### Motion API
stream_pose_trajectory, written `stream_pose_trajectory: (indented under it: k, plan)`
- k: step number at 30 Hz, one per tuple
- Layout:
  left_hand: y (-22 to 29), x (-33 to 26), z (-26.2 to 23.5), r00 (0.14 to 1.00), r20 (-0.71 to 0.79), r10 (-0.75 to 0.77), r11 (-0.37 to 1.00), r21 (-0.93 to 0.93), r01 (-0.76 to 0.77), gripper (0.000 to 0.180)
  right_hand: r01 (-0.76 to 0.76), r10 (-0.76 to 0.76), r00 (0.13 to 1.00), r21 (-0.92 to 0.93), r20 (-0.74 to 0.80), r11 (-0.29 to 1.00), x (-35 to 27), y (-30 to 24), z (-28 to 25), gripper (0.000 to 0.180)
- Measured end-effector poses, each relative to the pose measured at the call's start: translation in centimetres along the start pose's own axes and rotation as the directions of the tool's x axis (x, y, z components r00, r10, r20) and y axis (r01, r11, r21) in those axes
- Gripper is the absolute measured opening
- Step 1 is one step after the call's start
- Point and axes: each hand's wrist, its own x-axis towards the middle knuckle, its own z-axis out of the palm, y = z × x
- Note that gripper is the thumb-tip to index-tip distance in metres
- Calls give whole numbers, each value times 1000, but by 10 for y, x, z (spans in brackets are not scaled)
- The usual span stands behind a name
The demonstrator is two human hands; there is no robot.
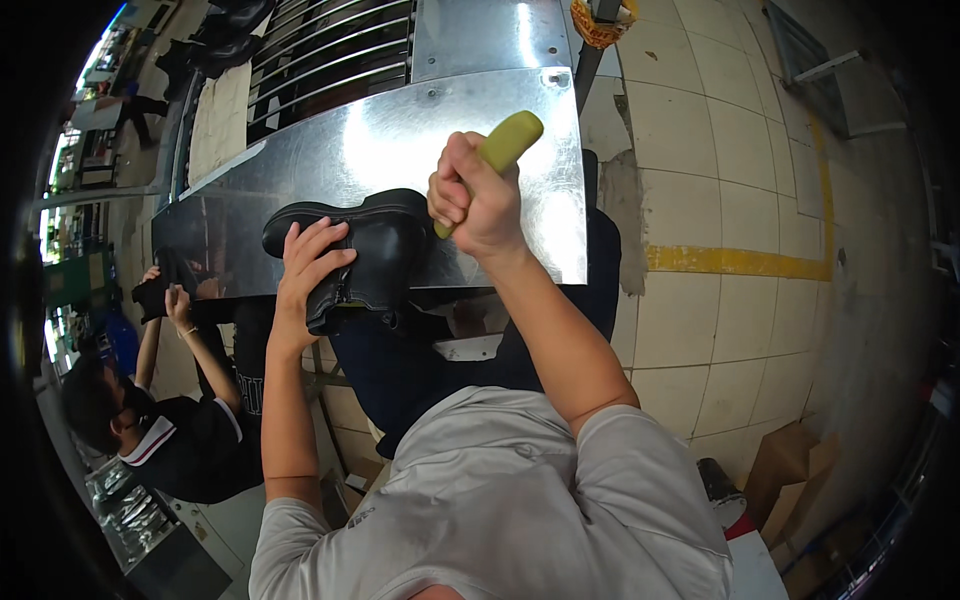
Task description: The person repeatedly rubs the surface of black leather boots with a green-handled tool on a metal workbench. They handle multiple boots one at a time, picking them up from a roller conveyor, polishing them, and placing them back on the conveyor.
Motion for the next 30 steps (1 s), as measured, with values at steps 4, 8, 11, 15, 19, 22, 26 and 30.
stream_pose_trajectory:
  k: [4, 8, 11, 15, 19, 22, 26, 30]
  plan:
    - [0, -3, 0, 1000, 1, -6, 1000, -6, 6, 53, -13, 13, 999, -8, 48, 1000, 14, 12, 9, 38]
    - [-4, -12, 8, 999, -36, 1, 1000, -28, -2, 52, -52, 53, 998, -66, 21, 996, 22, 12, 15, 38]
    - [-6, -13, 9, 999, -34, 21, 1000, -22, -22, 49, -97, 126, 988, -272, 91, 957, 35, 12, 44, 35]
    - [-6, -17, 8, 1000, -17, -1, 997, -74, -1, 47, -151, 227, 962, -403, 149, 903, 40, 23, 63, 29]
    - [-8, -21, 8, 1000, 17, 1, 997, -81, 0, 53, -121, 257, 939, -477, 230, 870, 44, 48, 74, 26]
    - [-12, -16, 5, 999, 23, 25, 995, -99, -22, 57, -117, 250, 946, -498, 208, 859, 53, 62, 82, 24]
    - [-14, -4, -2, 996, -89, -31, 983, -185, 14, 63, -158, 151, 987, -330, -47, 931, 73, 53, 72, 28]
    - [-24, -11, 18, 935, -331, -127, 969, -243, 46, 78, 67, -82, 990, -135, -112, 989, 63, -3, 19, 33]
